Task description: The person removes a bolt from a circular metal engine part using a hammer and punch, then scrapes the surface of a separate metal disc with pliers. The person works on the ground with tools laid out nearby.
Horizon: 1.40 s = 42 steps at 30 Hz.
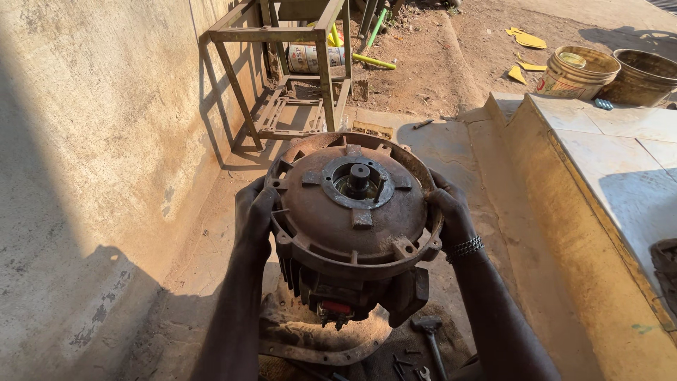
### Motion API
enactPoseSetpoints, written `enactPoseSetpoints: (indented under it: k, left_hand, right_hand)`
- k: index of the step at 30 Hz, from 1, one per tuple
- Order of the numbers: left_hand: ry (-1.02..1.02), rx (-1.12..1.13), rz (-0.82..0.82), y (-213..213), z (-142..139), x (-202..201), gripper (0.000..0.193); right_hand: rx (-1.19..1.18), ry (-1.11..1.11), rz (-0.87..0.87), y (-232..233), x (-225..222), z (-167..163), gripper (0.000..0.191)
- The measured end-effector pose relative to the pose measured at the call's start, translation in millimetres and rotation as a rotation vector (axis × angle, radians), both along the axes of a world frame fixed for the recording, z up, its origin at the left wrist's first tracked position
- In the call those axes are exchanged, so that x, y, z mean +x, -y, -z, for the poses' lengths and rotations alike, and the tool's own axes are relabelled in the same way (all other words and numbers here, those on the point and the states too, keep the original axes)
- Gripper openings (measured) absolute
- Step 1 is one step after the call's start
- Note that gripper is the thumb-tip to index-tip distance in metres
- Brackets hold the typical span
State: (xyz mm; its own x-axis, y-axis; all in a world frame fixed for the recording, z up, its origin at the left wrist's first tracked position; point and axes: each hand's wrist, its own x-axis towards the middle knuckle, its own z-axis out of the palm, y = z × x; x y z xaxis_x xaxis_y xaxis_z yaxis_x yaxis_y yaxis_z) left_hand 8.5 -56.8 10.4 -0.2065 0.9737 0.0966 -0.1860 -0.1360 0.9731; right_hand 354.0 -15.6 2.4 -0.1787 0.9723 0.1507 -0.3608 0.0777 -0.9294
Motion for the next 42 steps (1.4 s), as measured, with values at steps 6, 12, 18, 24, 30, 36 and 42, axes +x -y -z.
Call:
enactPoseSetpoints:
  k: [6, 12, 18, 24, 30, 36, 42]
  left_hand:
    - [-0.047, -0.038, -0.018, 3, 1, 0, 0.045]
    - [-0.042, -0.034, -0.009, 5, 1, -3, 0.045]
    - [-0.038, -0.048, 0.004, 2, 5, -5, 0.049]
    - [-0.058, -0.024, 0.031, 0, 8, -7, 0.058]
    - [0.015, -0.02, 0.039, 0, 11, -3, 0.062]
    - [0.025, -0.05, 0.043, 1, 10, 1, 0.062]
    - [0.109, -0.026, 0.073, -2, 5, 11, 0.064]
  right_hand:
    - [0.014, 0.047, 0.032, 8, -3, -5, 0.073]
    - [0.035, 0.065, 0.04, 6, -4, -3, 0.072]
    - [0.012, 0.057, 0.04, -3, 0, 6, 0.071]
    - [0.003, 0.111, 0.063, -8, -1, 12, 0.068]
    - [-0.029, 0.068, 0.052, -10, 5, 12, 0.066]
    - [0.039, 0.25, 0.114, -8, 15, 7, 0.062]
    - [0.195, 1.125, 0.428, 11, 19, -65, 0.042]
